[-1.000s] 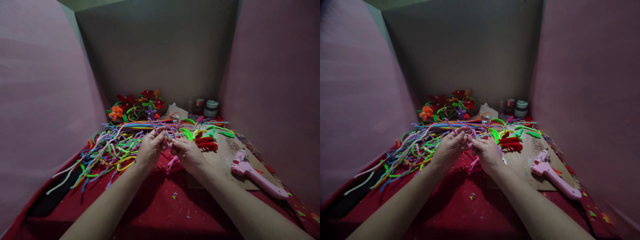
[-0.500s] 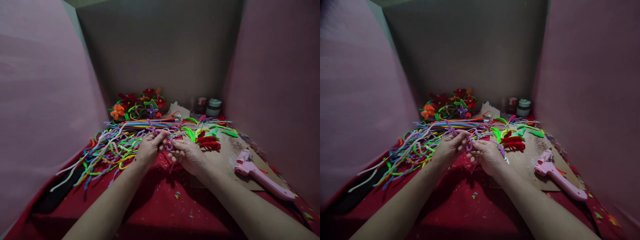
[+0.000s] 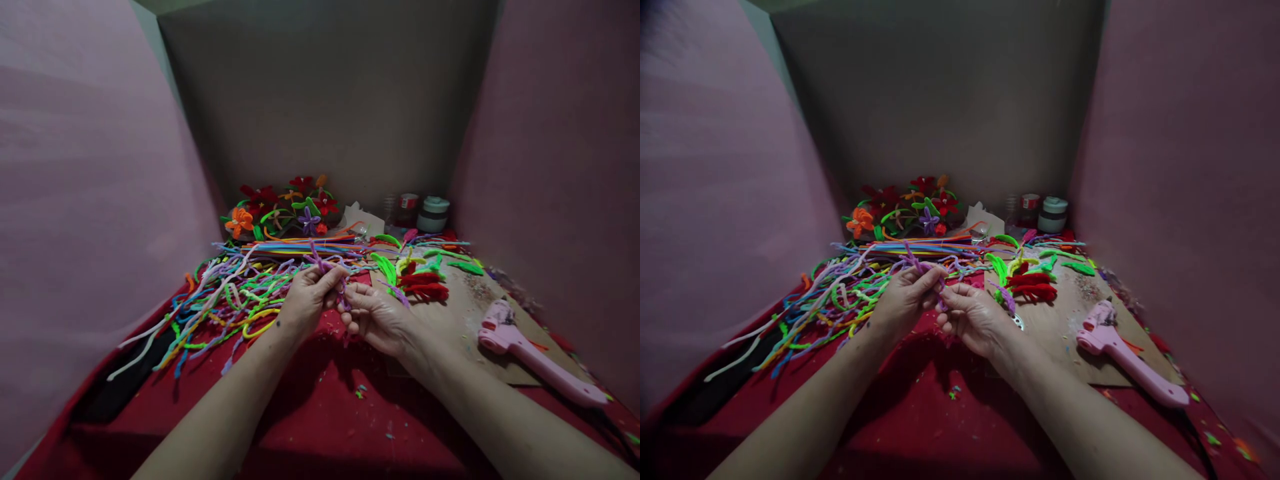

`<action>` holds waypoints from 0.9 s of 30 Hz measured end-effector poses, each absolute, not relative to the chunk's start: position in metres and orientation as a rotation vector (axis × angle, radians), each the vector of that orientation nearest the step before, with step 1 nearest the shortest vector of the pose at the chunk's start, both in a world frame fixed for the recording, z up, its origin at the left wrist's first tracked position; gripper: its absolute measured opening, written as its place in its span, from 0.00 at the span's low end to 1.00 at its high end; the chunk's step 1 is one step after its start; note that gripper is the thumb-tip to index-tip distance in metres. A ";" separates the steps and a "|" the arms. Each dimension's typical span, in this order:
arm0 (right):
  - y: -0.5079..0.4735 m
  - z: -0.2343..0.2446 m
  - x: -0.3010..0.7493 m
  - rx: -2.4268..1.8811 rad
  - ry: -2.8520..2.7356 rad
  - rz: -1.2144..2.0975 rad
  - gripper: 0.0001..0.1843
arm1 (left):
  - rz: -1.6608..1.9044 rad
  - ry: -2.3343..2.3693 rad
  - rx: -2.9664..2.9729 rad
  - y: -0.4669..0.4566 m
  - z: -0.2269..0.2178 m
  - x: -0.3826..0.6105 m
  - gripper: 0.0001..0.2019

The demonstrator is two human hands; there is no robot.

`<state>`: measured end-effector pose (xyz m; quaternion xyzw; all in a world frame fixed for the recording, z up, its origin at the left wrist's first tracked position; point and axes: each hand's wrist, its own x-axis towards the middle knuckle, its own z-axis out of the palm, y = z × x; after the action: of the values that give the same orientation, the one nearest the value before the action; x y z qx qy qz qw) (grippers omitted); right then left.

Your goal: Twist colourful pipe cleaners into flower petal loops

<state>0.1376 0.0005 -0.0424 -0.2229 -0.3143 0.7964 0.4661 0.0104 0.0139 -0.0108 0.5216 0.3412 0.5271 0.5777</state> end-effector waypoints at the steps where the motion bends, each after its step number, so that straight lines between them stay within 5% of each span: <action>1: 0.000 -0.043 0.137 -0.564 -0.786 1.936 0.09 | 1.235 0.812 1.230 0.014 -0.011 0.010 0.10; 27: 0.002 -0.047 0.134 -0.953 -1.406 1.415 0.12 | 1.128 1.139 1.601 0.015 -0.009 -0.001 0.10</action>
<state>0.1341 0.0017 -0.0472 -0.3853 -0.5683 0.5719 0.4490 -0.0013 0.0151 -0.0088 0.6399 0.4555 0.4508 0.4241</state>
